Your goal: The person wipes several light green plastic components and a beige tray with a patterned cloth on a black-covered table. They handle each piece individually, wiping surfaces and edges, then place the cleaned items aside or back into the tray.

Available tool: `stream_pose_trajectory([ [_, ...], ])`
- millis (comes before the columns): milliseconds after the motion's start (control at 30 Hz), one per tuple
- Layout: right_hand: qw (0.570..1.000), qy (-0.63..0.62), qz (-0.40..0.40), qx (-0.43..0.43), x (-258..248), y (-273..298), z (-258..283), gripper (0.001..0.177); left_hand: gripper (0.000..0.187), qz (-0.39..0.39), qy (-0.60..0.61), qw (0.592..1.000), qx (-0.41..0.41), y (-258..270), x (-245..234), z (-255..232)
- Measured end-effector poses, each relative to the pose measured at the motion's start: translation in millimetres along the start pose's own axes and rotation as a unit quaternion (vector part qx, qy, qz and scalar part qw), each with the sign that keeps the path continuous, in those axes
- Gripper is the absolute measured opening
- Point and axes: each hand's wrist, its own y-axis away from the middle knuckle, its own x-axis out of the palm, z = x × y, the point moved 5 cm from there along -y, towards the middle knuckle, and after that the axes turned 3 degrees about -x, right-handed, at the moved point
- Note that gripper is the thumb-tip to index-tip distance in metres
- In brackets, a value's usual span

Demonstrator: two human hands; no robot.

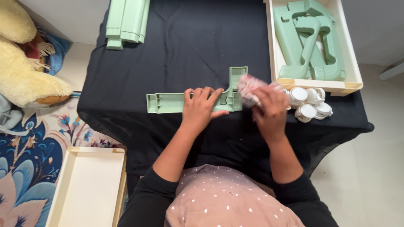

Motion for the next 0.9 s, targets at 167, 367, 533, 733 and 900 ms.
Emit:
stream_pose_trajectory([
  [167,0.967,0.22,-0.008,-0.128,23.9,-44.4,24.1,0.046,0.067,-0.057,-0.002,0.998,0.021,6.8,-4.6,-3.5],
  [367,0.975,0.177,0.116,-0.069,32.5,-52.5,24.6,0.032,0.069,-0.07,-0.034,0.997,0.011,12.9,1.1,-2.1],
  [533,0.974,0.191,0.032,-0.121,22.2,-49.0,30.9,0.031,0.07,-0.074,-0.041,0.996,0.017,16.0,4.1,-1.4],
  [733,0.977,0.177,0.087,-0.079,31.3,-53.3,24.4,0.031,0.072,-0.079,-0.037,0.996,0.017,12.3,1.9,-2.9],
  [900,0.989,-0.098,0.038,0.101,16.2,-37.0,-9.6,0.037,0.072,-0.044,-0.037,0.998,0.019,8.2,-0.1,-1.1],
])
